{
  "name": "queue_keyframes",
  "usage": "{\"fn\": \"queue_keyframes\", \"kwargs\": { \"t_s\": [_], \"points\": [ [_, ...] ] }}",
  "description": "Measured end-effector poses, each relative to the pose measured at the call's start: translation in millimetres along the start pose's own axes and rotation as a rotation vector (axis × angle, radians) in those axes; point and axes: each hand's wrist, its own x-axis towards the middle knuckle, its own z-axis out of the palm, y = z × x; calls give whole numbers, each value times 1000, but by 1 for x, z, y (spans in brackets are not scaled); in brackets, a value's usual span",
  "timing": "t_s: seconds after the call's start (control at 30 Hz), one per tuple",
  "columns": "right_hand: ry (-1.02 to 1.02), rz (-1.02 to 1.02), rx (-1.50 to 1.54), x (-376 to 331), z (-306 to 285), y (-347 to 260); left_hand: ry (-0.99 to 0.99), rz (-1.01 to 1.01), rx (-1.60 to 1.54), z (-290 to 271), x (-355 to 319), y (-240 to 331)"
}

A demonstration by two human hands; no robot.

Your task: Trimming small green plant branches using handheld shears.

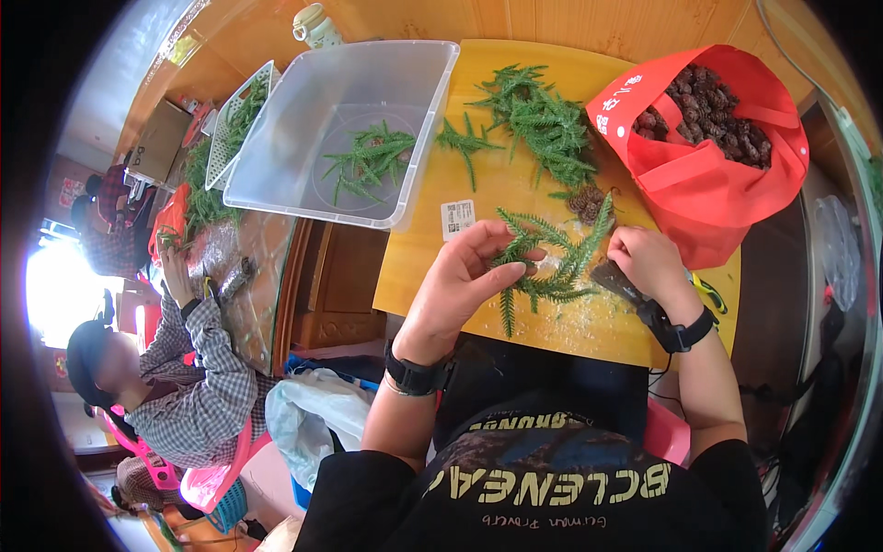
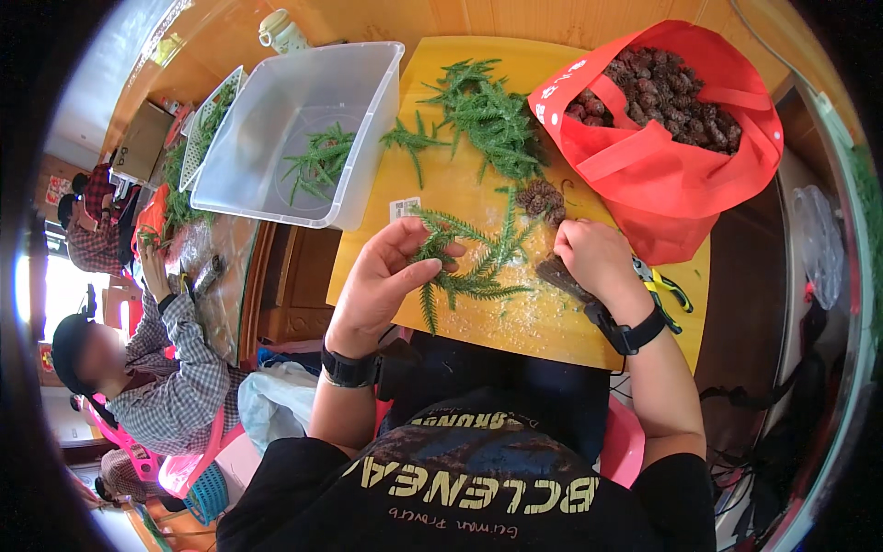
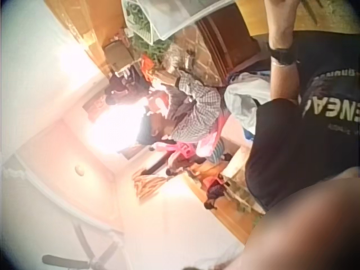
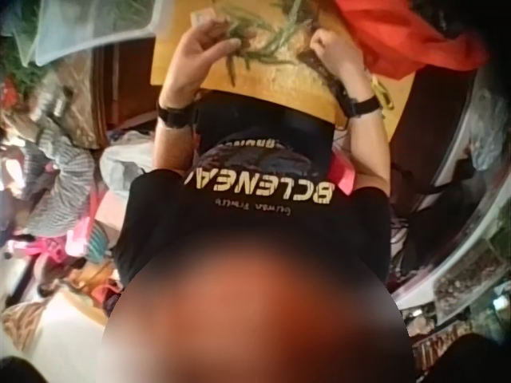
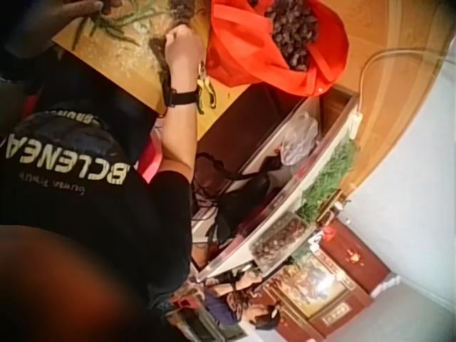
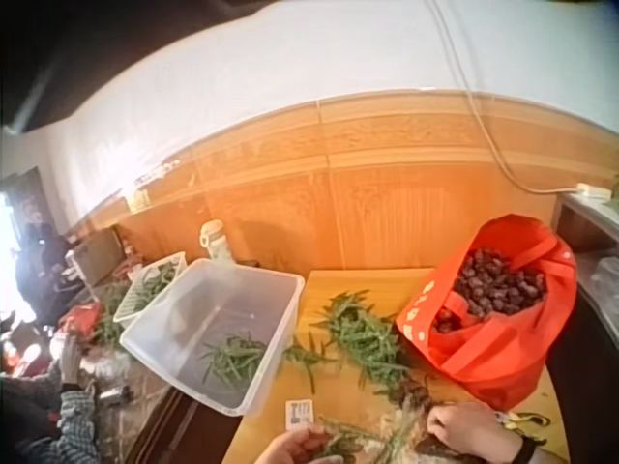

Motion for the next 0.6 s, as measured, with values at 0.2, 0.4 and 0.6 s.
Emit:
{"fn": "queue_keyframes", "kwargs": {
  "t_s": [0.2,0.4,0.6],
  "points": [
    [-18,19,129,0,-8,0,21,-8,-6,-1,-2,-2],
    [-24,15,103,1,-9,0,28,49,-7,-3,0,-7],
    [-11,15,92,1,-8,1,32,69,-8,-2,-2,-8]
  ]
}}
